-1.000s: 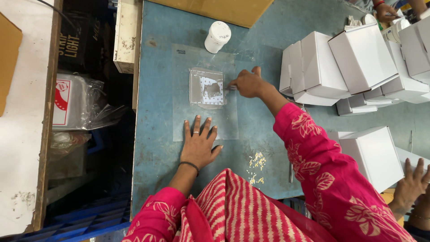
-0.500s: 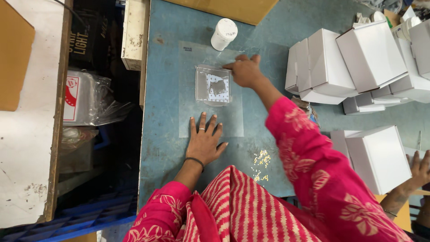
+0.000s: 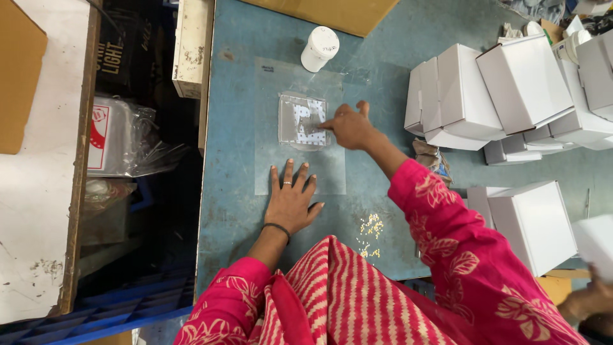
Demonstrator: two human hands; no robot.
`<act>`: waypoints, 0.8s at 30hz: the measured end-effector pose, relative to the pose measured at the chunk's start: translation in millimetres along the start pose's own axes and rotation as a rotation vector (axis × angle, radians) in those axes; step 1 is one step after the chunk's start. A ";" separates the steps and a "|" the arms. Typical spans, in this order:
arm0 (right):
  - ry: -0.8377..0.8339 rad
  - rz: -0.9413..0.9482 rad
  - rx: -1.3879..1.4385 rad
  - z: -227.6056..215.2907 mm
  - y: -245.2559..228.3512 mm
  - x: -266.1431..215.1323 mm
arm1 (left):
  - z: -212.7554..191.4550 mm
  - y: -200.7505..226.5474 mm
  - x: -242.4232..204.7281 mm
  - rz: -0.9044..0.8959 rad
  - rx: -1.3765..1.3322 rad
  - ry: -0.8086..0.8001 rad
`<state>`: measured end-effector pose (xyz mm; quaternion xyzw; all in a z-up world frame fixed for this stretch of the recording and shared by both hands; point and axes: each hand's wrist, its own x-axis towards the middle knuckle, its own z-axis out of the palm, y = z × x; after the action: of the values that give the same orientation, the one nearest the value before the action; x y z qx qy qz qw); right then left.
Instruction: The person places a small LED panel on a transparent sheet and uses a metal scraper to spread a dark adhesive from a white container across the panel surface. The person repeatedly dips the scraper into the container and applies the adhesive in smooth strokes.
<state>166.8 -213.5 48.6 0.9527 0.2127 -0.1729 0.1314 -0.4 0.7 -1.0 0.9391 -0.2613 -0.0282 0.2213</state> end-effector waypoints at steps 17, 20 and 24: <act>0.149 -0.030 0.104 -0.3 13.5 21.2 | 1.4 1.1 -0.5 -0.003 0.004 0.001; 0.118 -0.044 0.039 3.1 4.2 1.2 | 0.9 -0.3 -0.4 0.000 0.000 0.016; 0.045 -0.063 0.007 5.5 3.3 -17.1 | 1.7 0.8 -0.2 0.001 -0.004 0.032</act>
<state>152.2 -224.3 50.8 0.9497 0.2447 -0.1562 0.1177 -1.2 -0.5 -2.2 0.9389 -0.2581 -0.0134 0.2274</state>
